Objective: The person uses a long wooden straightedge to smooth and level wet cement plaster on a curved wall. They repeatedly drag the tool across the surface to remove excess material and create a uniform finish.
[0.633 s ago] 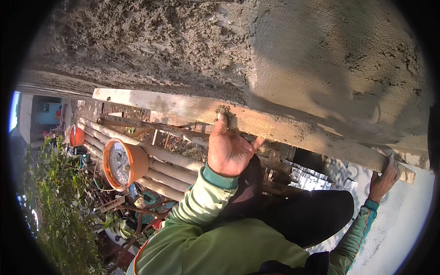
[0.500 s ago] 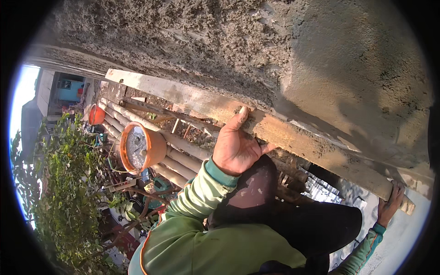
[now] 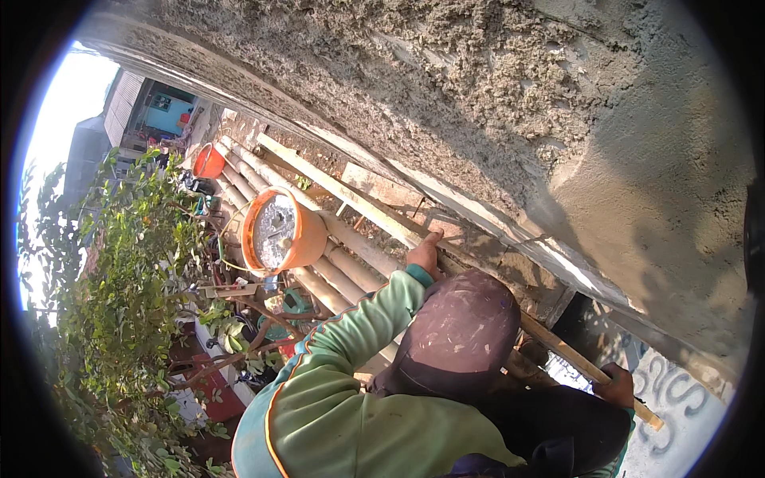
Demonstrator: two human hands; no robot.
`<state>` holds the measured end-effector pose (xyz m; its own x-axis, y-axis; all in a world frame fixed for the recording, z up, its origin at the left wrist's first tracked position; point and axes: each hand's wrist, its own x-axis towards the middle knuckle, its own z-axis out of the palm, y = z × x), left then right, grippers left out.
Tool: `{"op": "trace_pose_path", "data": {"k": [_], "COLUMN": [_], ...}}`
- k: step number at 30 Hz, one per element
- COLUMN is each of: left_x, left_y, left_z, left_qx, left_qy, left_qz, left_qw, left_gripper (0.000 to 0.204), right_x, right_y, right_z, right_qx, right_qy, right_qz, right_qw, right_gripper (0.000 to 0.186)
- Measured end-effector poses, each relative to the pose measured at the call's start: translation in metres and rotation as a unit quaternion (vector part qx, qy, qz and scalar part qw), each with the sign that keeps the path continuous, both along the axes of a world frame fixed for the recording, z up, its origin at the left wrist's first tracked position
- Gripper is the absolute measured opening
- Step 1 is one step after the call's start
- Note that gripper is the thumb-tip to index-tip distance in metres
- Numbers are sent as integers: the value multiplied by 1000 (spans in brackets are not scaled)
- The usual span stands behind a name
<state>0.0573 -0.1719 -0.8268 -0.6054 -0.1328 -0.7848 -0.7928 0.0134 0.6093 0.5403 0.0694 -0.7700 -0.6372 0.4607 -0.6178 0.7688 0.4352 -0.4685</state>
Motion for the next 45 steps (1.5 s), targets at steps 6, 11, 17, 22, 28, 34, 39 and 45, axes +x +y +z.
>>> {"op": "trace_pose_path", "data": {"k": [6, 11, 17, 22, 28, 34, 39, 45], "left_x": [-65, -49, -35, -58, -59, -94, -107, -84], "left_y": [49, -3, -20, -30, 27, 43, 79, 98], "left_z": [-74, -62, -91, -149, -153, -198, -182, -86], "left_qx": [-7, 157, 111, 54, 40, 221, 253, 245], "left_qy": [-1, -152, -22, 14, -15, 76, 86, 53], "left_qz": [-139, -98, -161, -92, -97, -35, -14, -10], "left_qw": [990, 971, 981, 994, 994, 972, 963, 968], "left_gripper": [44, 35, 67, 77, 68, 63, 59, 67], "right_x": [-33, -29, 23, 25, 164, 70, 55, -100], "right_y": [3, 2, -38, -70, -99, -1, 27, -20], "right_z": [6, -12, -75, -54, -136, -9, -106, -161], "right_qx": [249, 270, 252, 409, 145, -134, -330, -213], "right_qy": [75, 32, 4, 32, 53, -408, -431, 211], "right_qz": [34, 50, 17, -91, -57, 38, -245, -726], "right_qw": [965, 961, 968, 908, 986, 902, 803, 619], "right_gripper": [62, 56, 76, 77, 34, 54, 70, 87]}}
